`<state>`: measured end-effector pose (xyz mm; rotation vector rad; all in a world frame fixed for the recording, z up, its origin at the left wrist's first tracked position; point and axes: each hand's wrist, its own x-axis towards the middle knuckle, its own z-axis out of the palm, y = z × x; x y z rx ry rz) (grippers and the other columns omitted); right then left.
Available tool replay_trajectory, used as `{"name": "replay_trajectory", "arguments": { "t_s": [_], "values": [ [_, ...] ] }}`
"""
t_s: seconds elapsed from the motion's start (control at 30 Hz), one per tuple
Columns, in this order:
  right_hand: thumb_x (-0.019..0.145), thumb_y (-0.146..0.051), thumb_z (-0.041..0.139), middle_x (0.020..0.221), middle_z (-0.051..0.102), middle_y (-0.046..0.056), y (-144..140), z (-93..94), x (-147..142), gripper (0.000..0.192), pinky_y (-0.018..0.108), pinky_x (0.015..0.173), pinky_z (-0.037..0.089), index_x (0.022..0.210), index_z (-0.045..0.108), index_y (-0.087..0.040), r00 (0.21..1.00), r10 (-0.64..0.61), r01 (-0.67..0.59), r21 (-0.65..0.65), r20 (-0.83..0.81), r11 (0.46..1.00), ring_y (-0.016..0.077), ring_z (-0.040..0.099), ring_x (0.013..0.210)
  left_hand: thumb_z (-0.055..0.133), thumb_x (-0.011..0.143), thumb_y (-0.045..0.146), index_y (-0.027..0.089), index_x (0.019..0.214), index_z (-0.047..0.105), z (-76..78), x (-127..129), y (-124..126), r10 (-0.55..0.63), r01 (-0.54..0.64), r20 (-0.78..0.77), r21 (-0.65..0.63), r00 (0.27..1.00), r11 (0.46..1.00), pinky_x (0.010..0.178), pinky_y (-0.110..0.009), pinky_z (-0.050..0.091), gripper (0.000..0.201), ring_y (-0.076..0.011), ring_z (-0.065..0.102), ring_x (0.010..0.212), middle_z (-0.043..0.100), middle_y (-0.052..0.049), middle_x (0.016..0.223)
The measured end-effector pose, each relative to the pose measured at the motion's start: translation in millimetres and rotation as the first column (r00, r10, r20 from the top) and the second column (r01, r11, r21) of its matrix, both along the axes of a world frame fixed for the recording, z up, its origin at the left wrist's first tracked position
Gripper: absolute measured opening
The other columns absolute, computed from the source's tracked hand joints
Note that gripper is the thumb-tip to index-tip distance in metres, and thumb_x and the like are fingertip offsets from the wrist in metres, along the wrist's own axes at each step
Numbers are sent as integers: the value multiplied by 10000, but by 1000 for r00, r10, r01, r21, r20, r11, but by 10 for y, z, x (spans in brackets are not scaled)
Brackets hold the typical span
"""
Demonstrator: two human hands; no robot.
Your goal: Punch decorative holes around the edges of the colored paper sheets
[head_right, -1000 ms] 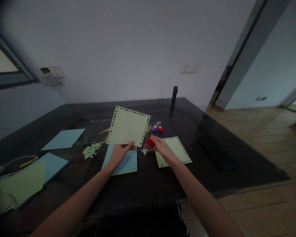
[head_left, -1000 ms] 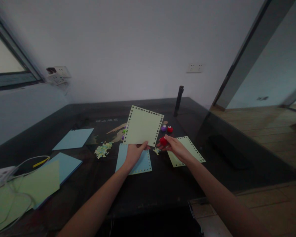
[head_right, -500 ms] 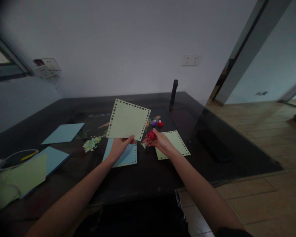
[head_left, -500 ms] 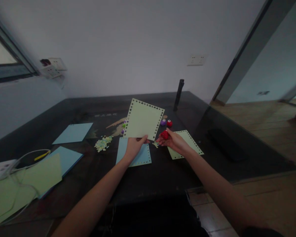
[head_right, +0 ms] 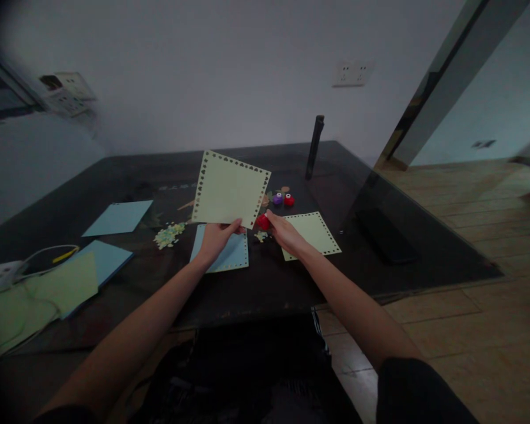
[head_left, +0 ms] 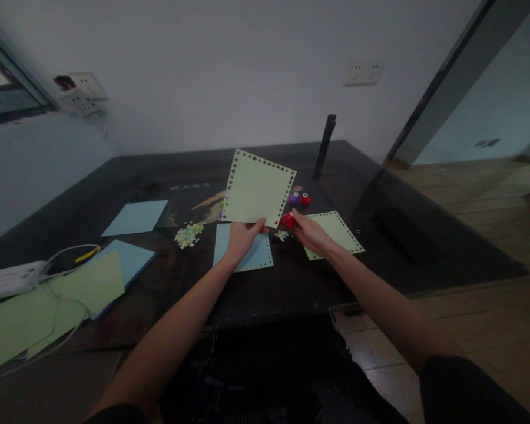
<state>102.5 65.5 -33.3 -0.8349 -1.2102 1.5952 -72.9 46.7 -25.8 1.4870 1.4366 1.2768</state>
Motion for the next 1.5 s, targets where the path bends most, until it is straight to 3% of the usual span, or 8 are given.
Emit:
{"name": "replay_trajectory", "arguments": {
  "t_s": [0.2,0.47,0.77,1.0,1.3,1.5],
  "values": [
    [792,-514,569,955,674,64,28,-32,-8,333,377,960,412,807,639,-189,998,-54,54,-10,-40,998,198,581,980,617,771,242,98,752,671,-20,-42,28,41,-42,18,32,999,999,668,-267,542,155,-177,678,625,712,-66,645],
    [831,-511,516,868,659,82,42,6,118,357,372,759,486,853,629,-173,1000,-19,19,3,8,1000,186,604,811,624,760,242,109,687,651,-55,-52,41,14,-15,35,29,999,999,657,-271,551,154,-171,673,613,708,-78,645],
    [815,-533,528,769,640,69,86,-24,170,395,267,551,414,839,652,-158,995,-45,47,-19,87,999,125,532,622,619,754,259,102,703,646,-73,-60,52,-9,7,51,44,999,999,638,-269,548,166,-175,670,602,704,-80,632],
    [744,-390,667,832,624,11,79,-4,206,297,239,531,404,1000,644,-241,995,-25,21,43,92,999,84,516,585,612,751,280,115,678,649,-118,-81,74,-17,15,24,67,1000,998,617,-267,537,184,-181,664,584,701,-81,620],
    [579,-281,788,782,600,-15,72,27,195,400,266,566,456,951,649,-230,987,-126,116,94,99,989,95,560,582,626,742,283,120,703,661,-129,-86,86,-10,10,15,57,1000,998,639,-288,541,172,-202,679,602,710,-83,627],
    [631,-347,750,779,653,1,158,43,266,399,265,539,454,987,618,-225,971,-198,177,156,131,972,106,570,555,598,759,321,120,676,657,-163,-91,61,-46,46,-3,50,999,998,631,-287,535,226,-209,680,609,705,-93,618]
  ]
}}
